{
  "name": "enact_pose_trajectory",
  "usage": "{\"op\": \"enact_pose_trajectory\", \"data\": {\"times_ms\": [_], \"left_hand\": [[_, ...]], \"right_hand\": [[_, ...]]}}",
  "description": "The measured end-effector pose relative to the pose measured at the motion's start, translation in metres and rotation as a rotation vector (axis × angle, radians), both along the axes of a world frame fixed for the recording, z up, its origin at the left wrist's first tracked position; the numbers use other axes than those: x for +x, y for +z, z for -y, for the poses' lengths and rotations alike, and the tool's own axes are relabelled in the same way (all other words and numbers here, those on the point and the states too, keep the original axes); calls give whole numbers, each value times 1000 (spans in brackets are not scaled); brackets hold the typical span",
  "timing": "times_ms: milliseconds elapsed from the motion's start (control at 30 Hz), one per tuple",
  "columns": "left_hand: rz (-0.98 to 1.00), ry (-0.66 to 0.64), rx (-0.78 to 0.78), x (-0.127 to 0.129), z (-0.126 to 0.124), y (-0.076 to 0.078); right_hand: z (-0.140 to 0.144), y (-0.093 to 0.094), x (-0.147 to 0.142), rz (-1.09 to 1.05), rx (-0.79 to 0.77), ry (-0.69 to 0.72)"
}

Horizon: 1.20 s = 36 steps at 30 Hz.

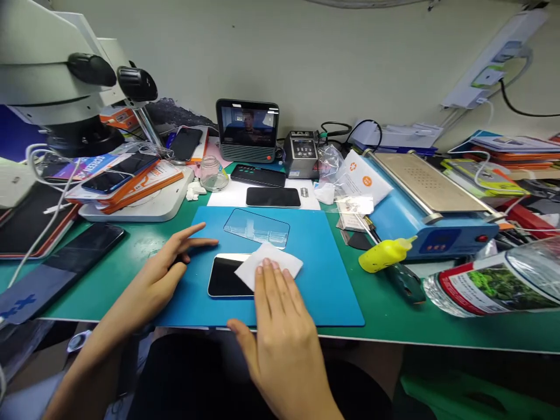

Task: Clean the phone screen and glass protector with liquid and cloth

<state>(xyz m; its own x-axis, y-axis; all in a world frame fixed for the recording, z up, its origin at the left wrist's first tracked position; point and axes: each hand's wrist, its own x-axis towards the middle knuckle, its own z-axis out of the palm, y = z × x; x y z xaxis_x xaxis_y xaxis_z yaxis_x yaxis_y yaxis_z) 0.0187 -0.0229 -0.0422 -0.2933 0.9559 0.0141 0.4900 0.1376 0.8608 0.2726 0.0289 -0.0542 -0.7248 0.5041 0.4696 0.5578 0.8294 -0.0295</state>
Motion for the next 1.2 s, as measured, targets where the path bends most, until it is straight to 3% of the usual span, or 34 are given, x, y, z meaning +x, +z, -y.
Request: {"op": "enact_pose_trajectory", "data": {"times_ms": [200,333,533,867,1067,1133,1200], "left_hand": [[21,-11,24,0,0,2],[0,-21,18,-1,1,1],[-46,5,-33,-1,2,1],[-50,4,-54,-2,2,-1],[-61,0,-52,-4,0,-7],[-67,5,-36,-4,0,-8],[-61,20,-8,-3,1,-6]], "right_hand": [[25,2,-43,-29,-38,173],[18,2,-15,18,-7,173],[-5,2,51,25,-11,27],[-12,-10,39,-341,-49,46],[-31,-1,64,-371,-81,145],[-43,5,74,-458,-139,27],[-58,11,79,-636,-265,-197]]}}
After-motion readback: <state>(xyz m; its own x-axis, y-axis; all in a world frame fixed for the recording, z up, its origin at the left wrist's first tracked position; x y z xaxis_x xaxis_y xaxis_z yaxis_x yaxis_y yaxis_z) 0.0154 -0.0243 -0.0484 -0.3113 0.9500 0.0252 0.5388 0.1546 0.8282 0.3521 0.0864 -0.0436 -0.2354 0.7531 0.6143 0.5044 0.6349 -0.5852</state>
